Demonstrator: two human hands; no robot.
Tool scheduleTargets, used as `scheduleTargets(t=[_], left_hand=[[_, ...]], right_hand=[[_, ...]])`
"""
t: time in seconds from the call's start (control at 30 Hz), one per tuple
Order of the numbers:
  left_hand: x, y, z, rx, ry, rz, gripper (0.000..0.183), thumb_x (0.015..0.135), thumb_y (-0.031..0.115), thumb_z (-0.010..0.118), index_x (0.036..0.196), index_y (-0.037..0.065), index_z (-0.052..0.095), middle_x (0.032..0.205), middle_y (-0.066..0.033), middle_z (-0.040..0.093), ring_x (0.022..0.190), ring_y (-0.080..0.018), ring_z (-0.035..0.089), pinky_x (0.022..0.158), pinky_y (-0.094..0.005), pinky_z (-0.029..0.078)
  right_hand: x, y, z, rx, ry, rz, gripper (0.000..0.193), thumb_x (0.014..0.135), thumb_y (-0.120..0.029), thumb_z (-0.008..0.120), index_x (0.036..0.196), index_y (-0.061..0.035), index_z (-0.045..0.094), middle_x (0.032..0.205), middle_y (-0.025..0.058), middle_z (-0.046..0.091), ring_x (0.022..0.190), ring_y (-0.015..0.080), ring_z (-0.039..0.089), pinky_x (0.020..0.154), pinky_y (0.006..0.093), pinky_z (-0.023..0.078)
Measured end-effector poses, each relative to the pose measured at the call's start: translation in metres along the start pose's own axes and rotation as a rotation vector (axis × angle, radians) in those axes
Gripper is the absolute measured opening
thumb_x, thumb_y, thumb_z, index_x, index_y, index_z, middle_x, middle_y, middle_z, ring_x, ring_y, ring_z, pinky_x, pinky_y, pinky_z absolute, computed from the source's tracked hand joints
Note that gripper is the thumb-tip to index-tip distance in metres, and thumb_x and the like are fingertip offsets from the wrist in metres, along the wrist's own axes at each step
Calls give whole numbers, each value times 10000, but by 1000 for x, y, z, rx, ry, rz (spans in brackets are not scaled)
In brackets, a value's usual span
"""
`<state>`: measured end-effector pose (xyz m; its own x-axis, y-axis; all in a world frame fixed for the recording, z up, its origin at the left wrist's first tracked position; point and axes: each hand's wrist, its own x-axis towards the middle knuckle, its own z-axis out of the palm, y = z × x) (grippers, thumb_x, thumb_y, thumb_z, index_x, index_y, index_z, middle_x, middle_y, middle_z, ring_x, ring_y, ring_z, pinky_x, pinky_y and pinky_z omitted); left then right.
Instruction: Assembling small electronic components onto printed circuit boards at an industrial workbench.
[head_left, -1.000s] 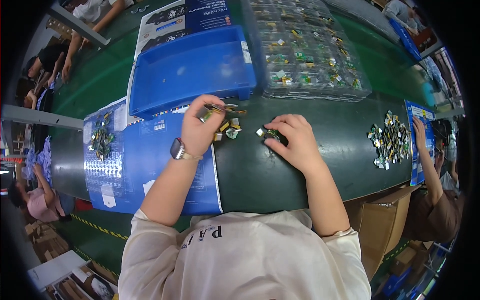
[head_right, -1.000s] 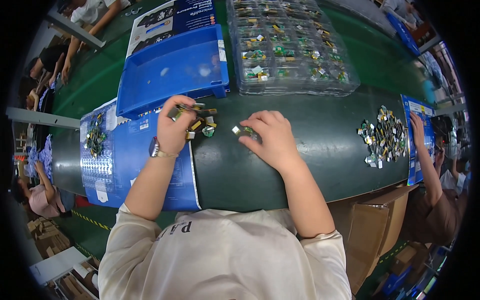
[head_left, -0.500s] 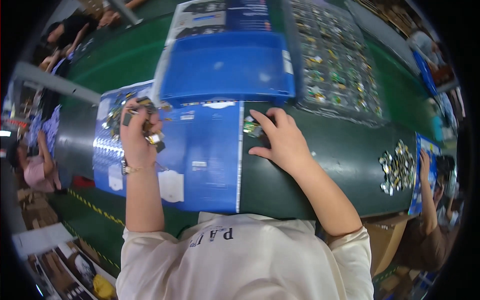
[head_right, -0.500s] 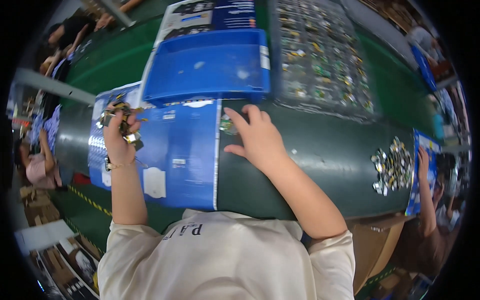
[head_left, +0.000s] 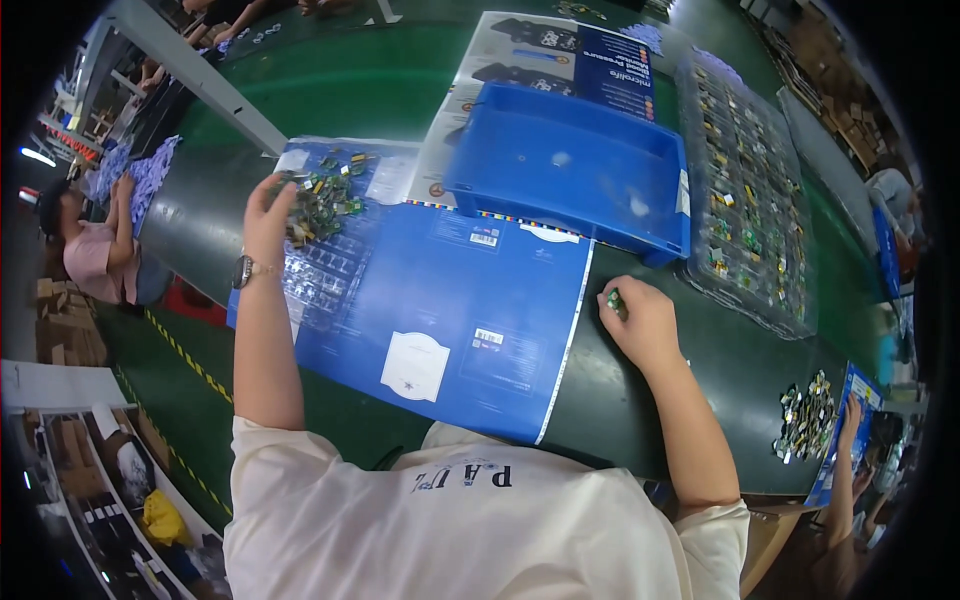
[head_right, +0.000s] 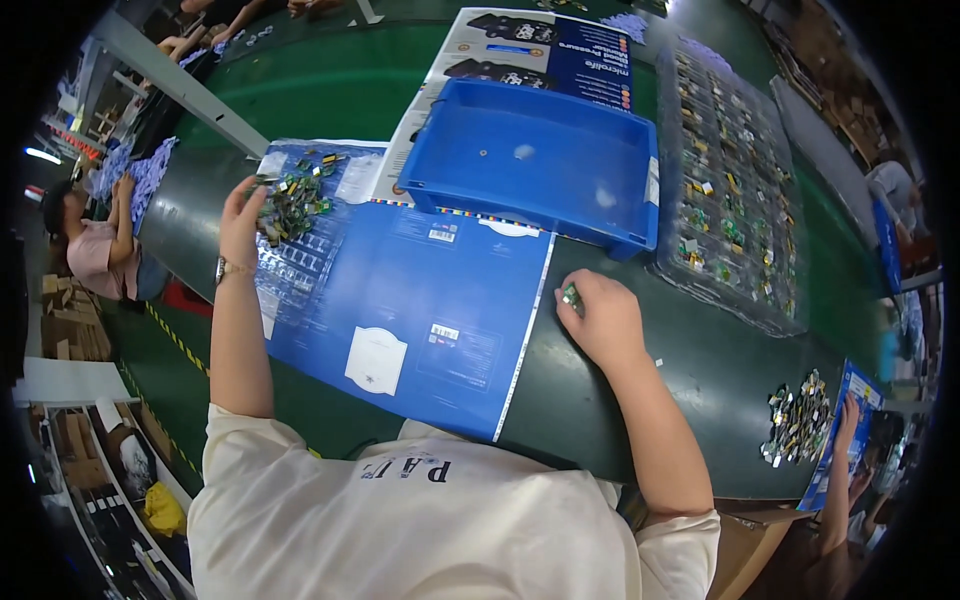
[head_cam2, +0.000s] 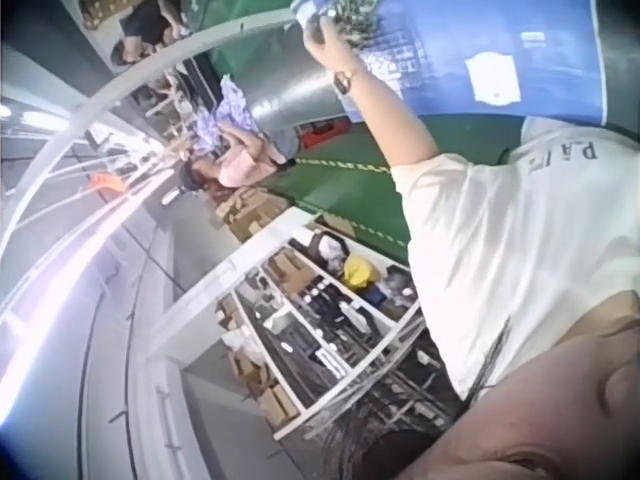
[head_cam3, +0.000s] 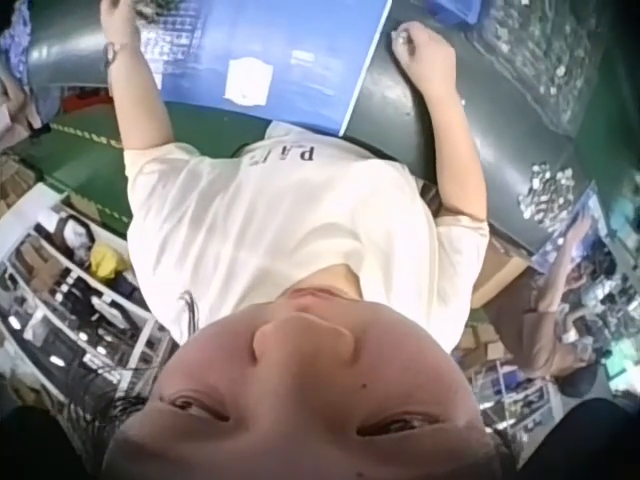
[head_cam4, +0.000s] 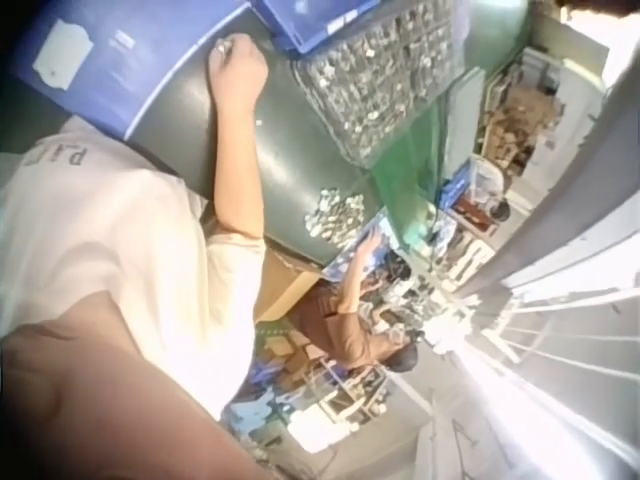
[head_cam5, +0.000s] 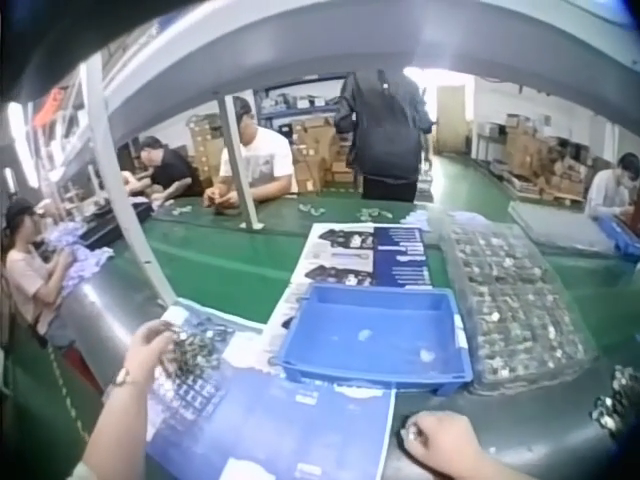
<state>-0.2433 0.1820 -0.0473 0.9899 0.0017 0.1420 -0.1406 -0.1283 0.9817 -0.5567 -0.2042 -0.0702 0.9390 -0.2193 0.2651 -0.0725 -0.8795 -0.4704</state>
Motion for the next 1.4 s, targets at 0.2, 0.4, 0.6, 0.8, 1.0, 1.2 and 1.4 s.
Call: scheduleTargets(t=[0.2, 0.4, 0.6, 0.8, 1.0, 1.2, 1.4], left_hand=[[-55, 7, 15, 812, 3, 568, 479, 875, 217, 622, 1300, 33, 502, 1305, -180, 508, 1237, -275, 463, 1033, -361, 348], [-100, 0, 20, 249, 76, 231, 444, 921, 155, 529, 1327, -1, 441, 1297, -194, 505, 1231, -313, 460, 1046, -389, 324], [-116, -6, -2, 649, 11, 339, 524, 870, 146, 586, 1344, 16, 407, 1360, -224, 434, 1269, -368, 404, 1063, -432, 303], [-112, 20, 35, 769, -98, 527, 509, 829, 131, 614, 1308, 53, 463, 1378, -228, 408, 1302, -413, 345, 1075, -472, 276], [-122, 44, 91, 637, -361, 583, 488, 830, 110, 616, 1301, 69, 491, 1374, -181, 450, 1298, -351, 389, 1075, -417, 302], [-134, 88, 130, 271, -576, 516, 465, 817, 79, 623, 1270, 38, 524, 1292, -153, 534, 1278, -314, 434, 1063, -402, 318], [-178, 216, 156, -658, -784, 1151, 678, 900, 662, 353, 1407, 213, 394, 1362, -174, 463, 1342, -438, 297, 1100, -556, 229]], right_hand=[[61, -73, 31, 932, -220, 310, 188, 917, -228, 568, 931, -48, 617, 742, -31, 528, 665, 55, 471, 599, 221, 393], [151, -199, 87, 1079, -416, 146, 409, 880, -334, 629, 1087, 17, 590, 937, 89, 614, 850, 154, 579, 735, 299, 470], [87, -153, 89, 487, -180, -264, 468, 856, -296, 642, 1231, -46, 516, 1325, 202, 464, 1221, 355, 453, 1027, 398, 363], [-4, -70, 9, 563, -253, -54, 270, 834, -136, 628, 1094, -61, 613, 1206, 151, 573, 1115, 307, 548, 947, 375, 429], [-78, -34, -49, 531, -73, 245, 178, 836, -56, 573, 996, -14, 638, 998, 115, 653, 952, 259, 610, 861, 329, 455], [-122, -15, -42, 529, 124, 240, 128, 819, -46, 578, 917, -18, 655, 931, 108, 668, 884, 238, 618, 800, 326, 470], [-124, -7, -35, 505, 213, 93, 93, 784, -46, 600, 853, -50, 663, 847, 84, 673, 777, 251, 626, 726, 340, 473]])
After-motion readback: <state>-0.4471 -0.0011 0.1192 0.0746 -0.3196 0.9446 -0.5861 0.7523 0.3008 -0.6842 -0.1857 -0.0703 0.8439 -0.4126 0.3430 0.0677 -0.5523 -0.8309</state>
